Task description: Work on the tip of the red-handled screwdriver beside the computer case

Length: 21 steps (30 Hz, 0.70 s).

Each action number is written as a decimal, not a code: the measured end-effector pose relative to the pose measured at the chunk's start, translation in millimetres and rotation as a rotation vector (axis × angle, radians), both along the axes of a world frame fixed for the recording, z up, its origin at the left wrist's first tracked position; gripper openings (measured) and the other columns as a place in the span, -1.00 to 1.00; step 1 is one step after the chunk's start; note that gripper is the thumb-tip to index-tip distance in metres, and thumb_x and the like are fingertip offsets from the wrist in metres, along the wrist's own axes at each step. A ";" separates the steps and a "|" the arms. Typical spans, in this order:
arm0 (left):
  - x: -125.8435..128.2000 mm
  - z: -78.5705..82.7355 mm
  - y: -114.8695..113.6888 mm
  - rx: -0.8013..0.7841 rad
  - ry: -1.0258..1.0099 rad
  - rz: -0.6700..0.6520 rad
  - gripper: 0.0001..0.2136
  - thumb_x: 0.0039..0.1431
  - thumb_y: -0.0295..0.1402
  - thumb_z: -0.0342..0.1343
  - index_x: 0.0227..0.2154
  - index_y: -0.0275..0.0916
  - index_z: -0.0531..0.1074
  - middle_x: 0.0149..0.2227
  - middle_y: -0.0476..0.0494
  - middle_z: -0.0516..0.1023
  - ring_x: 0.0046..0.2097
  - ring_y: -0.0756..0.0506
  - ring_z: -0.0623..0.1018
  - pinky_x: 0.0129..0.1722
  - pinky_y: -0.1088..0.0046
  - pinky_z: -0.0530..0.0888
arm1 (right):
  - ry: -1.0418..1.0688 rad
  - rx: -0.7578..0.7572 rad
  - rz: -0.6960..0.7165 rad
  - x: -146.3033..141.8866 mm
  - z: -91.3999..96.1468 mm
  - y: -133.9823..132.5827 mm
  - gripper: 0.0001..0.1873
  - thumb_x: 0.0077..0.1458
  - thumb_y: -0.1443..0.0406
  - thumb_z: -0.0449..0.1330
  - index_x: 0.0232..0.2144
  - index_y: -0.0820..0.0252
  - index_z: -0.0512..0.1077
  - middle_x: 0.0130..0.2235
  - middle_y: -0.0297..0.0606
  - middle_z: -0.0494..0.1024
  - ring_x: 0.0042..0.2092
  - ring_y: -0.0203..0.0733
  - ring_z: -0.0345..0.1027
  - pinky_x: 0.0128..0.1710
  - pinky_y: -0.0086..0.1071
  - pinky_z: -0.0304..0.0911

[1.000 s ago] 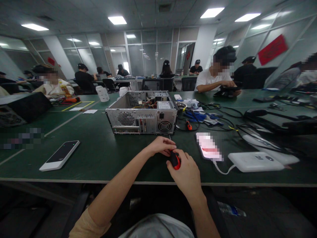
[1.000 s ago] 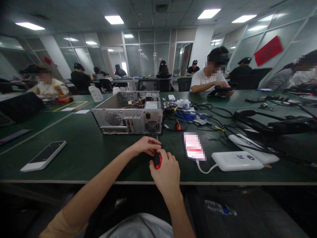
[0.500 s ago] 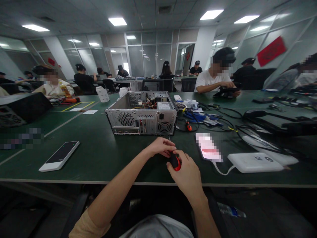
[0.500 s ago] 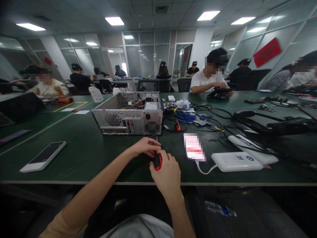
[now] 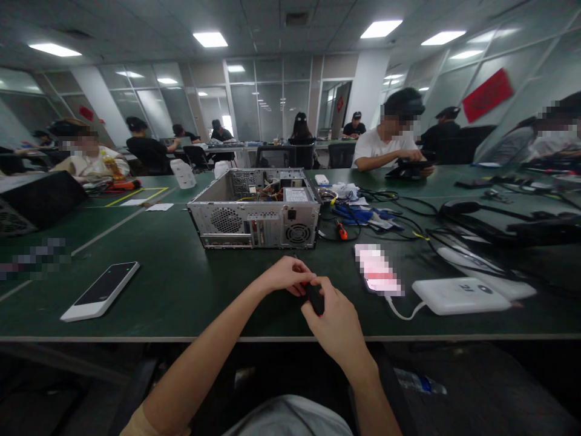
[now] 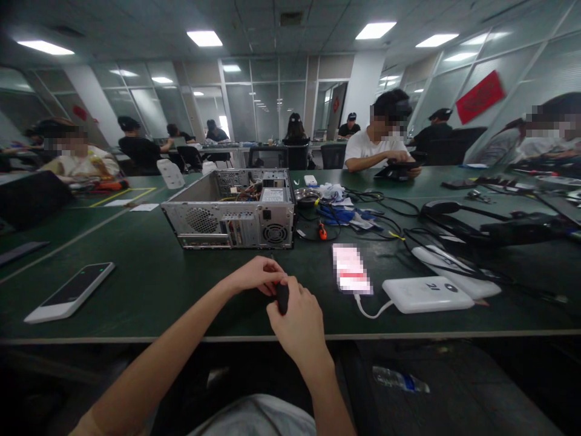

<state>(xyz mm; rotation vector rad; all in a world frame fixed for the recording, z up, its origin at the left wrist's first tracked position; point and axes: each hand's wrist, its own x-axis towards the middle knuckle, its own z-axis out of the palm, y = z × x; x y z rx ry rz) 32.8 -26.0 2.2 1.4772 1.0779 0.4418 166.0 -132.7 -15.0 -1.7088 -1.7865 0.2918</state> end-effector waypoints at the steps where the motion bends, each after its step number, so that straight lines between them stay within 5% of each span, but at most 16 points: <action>1: -2.6 0.4 -1.9 0.019 0.014 0.006 -0.80 0.11 -0.28 0.25 -0.33 -0.34 0.49 -0.45 -0.08 0.55 -0.49 0.02 0.55 -0.47 0.50 0.54 | 0.004 -0.006 0.014 -2.4 0.0 -0.4 -0.72 0.07 0.33 0.10 -0.12 0.14 0.32 -0.24 -0.22 0.53 -0.23 -0.11 0.41 -0.23 -0.33 0.15; 7: -18.9 0.5 -6.6 0.097 0.033 0.034 -0.72 0.12 -0.17 0.24 -0.27 -0.32 0.50 -0.39 -0.09 0.55 -0.49 0.01 0.54 -0.55 0.52 0.51 | 0.007 0.015 0.038 -23.3 -3.8 -4.4 -0.75 0.15 0.30 0.06 -0.09 0.13 0.30 -0.27 -0.24 0.54 -0.27 -0.09 0.39 -0.25 -0.32 0.10; 16: -24.8 -14.1 -2.0 0.131 -0.030 0.170 -0.63 0.15 -0.33 0.21 0.00 -0.35 0.41 -0.43 -0.06 0.52 -0.47 0.01 0.51 -0.55 0.55 0.47 | -0.022 0.070 0.077 -44.0 -5.9 -1.3 -0.63 0.08 0.18 0.21 -0.08 0.17 0.29 -0.22 -0.18 0.54 -0.16 -0.01 0.42 -0.15 -0.23 0.13; 21: -23.6 -13.2 -4.1 0.151 -0.015 0.181 -0.71 0.17 -0.34 0.19 -0.06 -0.33 0.47 -0.46 -0.05 0.51 -0.48 0.02 0.50 -0.56 0.58 0.44 | 0.006 0.049 0.110 -42.5 -7.1 -2.2 -0.57 0.09 0.13 0.23 -0.04 0.15 0.27 -0.14 -0.17 0.55 -0.11 0.00 0.40 -0.09 -0.20 0.13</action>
